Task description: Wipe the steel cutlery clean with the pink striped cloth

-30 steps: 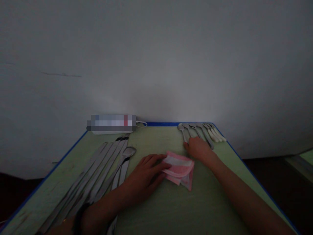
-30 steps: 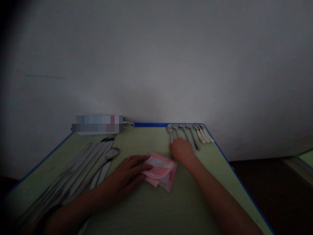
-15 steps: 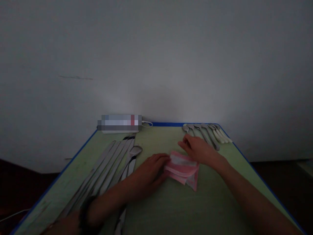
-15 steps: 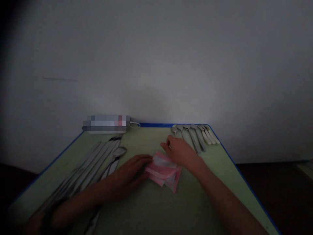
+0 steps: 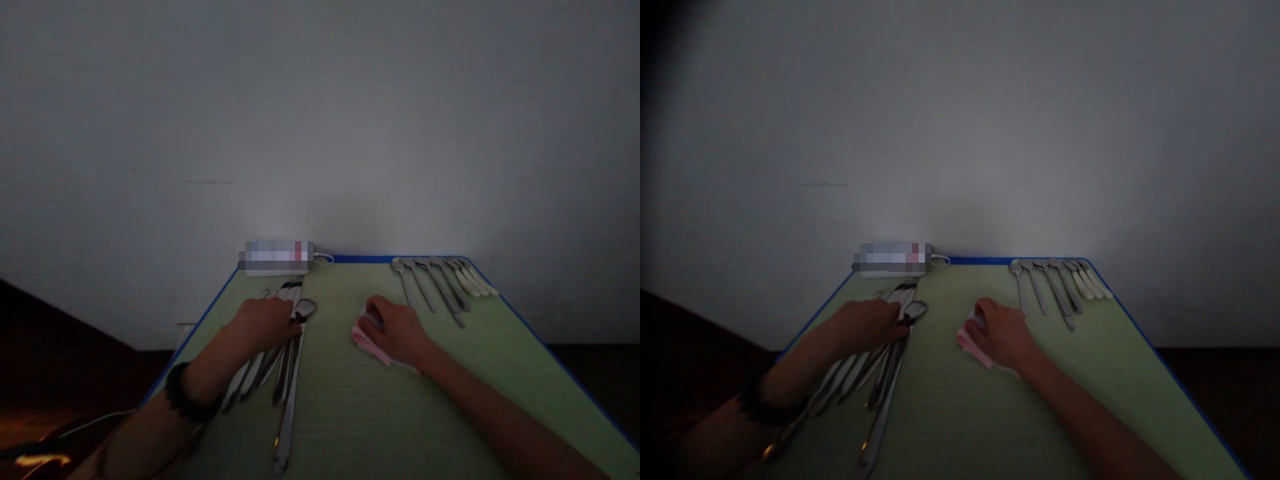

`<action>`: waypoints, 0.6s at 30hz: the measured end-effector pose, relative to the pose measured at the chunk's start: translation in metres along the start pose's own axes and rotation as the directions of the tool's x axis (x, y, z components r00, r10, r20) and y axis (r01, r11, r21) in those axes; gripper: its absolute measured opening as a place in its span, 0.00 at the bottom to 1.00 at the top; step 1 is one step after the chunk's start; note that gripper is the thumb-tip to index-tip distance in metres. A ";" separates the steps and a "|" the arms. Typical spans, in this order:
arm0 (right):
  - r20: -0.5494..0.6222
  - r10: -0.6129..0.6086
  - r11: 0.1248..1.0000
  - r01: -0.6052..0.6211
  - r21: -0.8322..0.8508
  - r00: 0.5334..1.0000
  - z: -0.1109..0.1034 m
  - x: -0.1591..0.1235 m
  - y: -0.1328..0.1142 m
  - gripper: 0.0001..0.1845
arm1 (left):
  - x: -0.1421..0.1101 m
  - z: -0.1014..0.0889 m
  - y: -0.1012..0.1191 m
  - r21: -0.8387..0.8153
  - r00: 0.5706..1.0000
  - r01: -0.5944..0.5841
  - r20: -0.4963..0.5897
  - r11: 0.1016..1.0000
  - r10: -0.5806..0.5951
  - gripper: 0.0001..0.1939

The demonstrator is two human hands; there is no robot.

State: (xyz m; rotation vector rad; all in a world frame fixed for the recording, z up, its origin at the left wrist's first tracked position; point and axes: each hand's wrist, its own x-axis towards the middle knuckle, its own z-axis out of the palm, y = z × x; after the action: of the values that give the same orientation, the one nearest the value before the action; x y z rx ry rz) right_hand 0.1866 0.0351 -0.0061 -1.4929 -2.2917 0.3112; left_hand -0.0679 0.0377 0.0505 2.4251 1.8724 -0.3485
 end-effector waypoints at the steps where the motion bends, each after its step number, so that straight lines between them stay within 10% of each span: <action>1: -0.028 0.013 1.000 -0.013 0.020 1.000 0.001 -0.001 -0.001 0.15 | 0.000 0.001 0.002 0.001 1.000 0.000 0.008 1.000 0.000 0.15; 10: 0.047 -0.154 0.988 0.152 0.034 0.987 -0.003 -0.013 -0.017 0.21 | 0.002 0.001 0.003 -0.105 0.995 -0.068 -0.084 0.992 0.059 0.12; 18: -0.153 0.207 0.803 -0.078 0.591 0.966 0.009 0.004 -0.009 0.17 | -0.002 0.013 0.040 -0.420 0.946 -0.291 -0.260 0.860 0.193 0.08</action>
State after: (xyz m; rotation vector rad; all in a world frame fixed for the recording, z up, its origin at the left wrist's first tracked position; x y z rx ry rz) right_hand 0.1733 0.0356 -0.0099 -1.2934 -1.6934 0.7810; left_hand -0.0317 0.0229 0.0342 2.3843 1.4611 0.3406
